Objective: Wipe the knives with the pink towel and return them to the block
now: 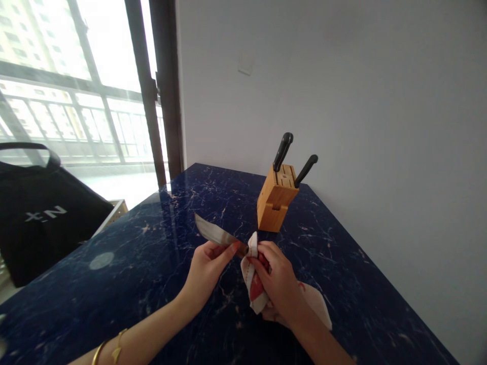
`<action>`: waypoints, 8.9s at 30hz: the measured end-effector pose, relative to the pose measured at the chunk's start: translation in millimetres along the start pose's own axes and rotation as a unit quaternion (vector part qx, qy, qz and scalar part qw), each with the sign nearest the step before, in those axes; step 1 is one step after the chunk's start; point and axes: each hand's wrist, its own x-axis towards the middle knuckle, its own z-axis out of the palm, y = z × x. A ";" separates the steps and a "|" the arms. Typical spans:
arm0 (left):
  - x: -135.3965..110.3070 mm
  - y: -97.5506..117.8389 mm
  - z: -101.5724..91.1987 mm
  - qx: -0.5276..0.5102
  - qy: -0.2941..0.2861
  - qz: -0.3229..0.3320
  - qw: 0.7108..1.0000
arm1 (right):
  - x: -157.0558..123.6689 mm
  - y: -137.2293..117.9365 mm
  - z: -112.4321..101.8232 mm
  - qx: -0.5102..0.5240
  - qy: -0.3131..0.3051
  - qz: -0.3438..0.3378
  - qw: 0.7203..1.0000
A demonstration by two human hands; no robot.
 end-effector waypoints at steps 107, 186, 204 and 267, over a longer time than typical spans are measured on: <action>7.7 -11.9 -6.1 -0.042 0.045 -0.136 0.989 | 4.2 3.6 -3.6 -0.047 0.044 -0.016 0.998; 25.4 8.3 -25.1 -0.132 0.094 -0.122 0.979 | 7.1 22.5 -16.7 0.026 0.057 0.057 0.996; 30.8 6.2 -33.0 -0.152 0.181 -0.085 0.968 | 6.4 34.7 -10.8 0.062 0.038 0.100 0.992; 34.7 -20.0 -32.6 -0.197 -0.022 -0.364 0.910 | 78.1 -83.7 -147.5 -0.218 0.483 -0.154 0.834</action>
